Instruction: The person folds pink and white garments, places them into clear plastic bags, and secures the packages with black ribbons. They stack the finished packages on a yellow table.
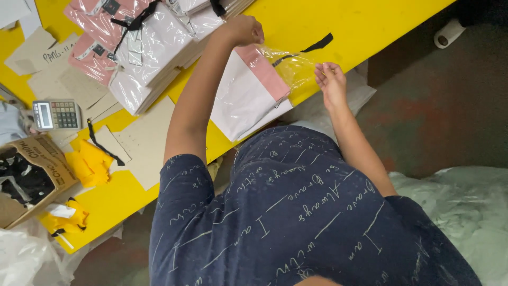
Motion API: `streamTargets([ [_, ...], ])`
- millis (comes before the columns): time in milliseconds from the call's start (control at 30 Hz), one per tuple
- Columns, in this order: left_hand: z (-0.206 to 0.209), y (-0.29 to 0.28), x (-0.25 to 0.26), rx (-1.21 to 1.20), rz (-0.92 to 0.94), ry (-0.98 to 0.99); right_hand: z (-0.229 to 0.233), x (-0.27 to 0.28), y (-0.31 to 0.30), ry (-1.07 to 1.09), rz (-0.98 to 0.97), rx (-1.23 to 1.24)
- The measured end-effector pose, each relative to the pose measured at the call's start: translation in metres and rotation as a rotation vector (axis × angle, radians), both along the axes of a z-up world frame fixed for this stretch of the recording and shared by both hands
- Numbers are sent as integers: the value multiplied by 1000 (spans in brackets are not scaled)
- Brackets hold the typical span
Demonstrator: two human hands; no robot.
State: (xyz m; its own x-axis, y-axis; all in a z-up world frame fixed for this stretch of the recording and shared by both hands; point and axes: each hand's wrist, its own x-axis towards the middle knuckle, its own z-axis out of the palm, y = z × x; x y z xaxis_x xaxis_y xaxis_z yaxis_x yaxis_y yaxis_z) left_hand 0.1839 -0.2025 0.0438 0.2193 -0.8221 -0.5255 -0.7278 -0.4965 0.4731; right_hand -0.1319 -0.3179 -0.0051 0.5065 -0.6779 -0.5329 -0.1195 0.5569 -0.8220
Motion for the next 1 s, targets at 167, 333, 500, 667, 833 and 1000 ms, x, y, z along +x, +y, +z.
streamTargets([
  [167,-18,5,-8,-161,-104,-113,-1,-5,1,-15,-36,48],
  [333,-31,5,-19,-401,-164,-239,-1,-9,3,-23,-22,55],
  [500,-27,2,-21,-458,7,-40,-2,-11,1,-21,-50,100],
  [667,-30,-3,-12,-548,22,-6,-20,-15,-4,-31,-56,125],
  [833,-17,-5,-13,-567,47,54,-16,-17,-2,-30,-68,143],
  [1000,-16,-7,-13,-548,34,41,-7,-17,2,0,-61,132],
])
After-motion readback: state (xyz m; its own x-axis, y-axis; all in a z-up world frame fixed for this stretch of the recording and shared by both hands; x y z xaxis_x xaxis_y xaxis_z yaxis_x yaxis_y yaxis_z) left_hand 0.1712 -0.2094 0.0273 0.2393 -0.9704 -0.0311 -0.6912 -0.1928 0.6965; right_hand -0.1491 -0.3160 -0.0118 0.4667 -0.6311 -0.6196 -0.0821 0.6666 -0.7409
